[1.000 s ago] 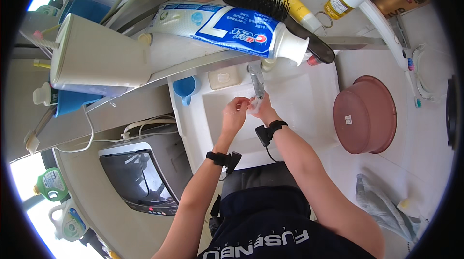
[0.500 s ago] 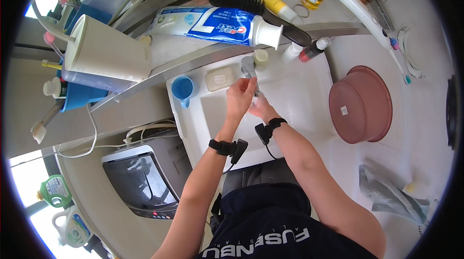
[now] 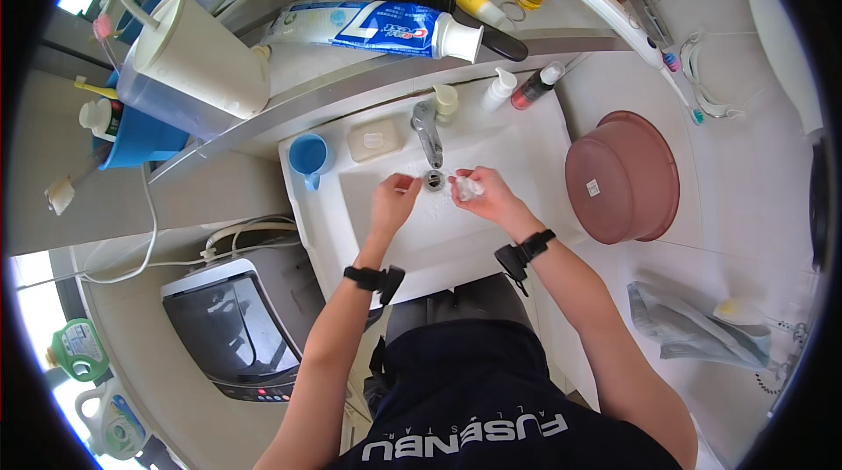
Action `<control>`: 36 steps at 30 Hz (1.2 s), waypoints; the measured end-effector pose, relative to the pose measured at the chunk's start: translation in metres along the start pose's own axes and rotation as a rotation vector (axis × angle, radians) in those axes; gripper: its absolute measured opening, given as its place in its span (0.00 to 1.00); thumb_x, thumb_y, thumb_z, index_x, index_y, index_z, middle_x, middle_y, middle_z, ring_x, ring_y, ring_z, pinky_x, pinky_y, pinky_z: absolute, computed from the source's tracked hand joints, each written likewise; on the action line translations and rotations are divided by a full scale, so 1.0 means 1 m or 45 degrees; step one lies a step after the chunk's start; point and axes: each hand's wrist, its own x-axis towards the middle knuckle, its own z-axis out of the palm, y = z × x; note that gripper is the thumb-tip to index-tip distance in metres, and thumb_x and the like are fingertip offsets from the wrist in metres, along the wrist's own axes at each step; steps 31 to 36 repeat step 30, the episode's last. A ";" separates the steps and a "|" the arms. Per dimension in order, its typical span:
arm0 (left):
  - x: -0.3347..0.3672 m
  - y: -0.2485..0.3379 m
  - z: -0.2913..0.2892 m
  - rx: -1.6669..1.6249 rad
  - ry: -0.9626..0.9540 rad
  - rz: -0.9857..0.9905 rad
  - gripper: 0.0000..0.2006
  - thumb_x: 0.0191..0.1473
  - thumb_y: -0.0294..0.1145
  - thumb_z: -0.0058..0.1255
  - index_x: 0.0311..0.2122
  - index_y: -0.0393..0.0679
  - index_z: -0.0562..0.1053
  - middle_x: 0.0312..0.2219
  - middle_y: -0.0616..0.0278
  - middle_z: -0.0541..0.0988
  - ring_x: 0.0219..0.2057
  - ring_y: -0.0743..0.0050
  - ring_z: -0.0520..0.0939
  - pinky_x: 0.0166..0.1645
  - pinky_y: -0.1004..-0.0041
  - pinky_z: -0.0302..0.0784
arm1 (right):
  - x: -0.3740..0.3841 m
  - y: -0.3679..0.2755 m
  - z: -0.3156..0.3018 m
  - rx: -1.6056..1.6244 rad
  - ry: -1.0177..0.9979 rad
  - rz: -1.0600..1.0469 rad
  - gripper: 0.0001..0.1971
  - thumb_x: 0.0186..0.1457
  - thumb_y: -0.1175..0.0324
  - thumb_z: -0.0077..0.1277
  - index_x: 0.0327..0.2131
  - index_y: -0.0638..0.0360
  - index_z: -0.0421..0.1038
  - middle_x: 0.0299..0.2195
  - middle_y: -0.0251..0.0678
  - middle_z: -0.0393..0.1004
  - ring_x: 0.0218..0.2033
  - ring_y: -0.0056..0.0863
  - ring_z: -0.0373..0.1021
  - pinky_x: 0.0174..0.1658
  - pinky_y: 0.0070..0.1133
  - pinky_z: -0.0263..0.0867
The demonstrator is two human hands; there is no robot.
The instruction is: The recorder wipes down a bathroom sink area with a tissue, cleans various bottles, and then washes their hands.
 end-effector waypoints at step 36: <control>-0.086 -0.003 -0.053 0.028 -0.092 0.028 0.11 0.55 0.36 0.58 0.38 0.40 0.80 0.29 0.54 0.84 0.31 0.66 0.84 0.40 0.69 0.79 | 0.030 0.015 -0.054 -0.459 0.565 -0.383 0.26 0.62 0.45 0.49 0.17 0.46 0.52 0.11 0.23 0.48 0.08 0.21 0.45 0.13 0.22 0.39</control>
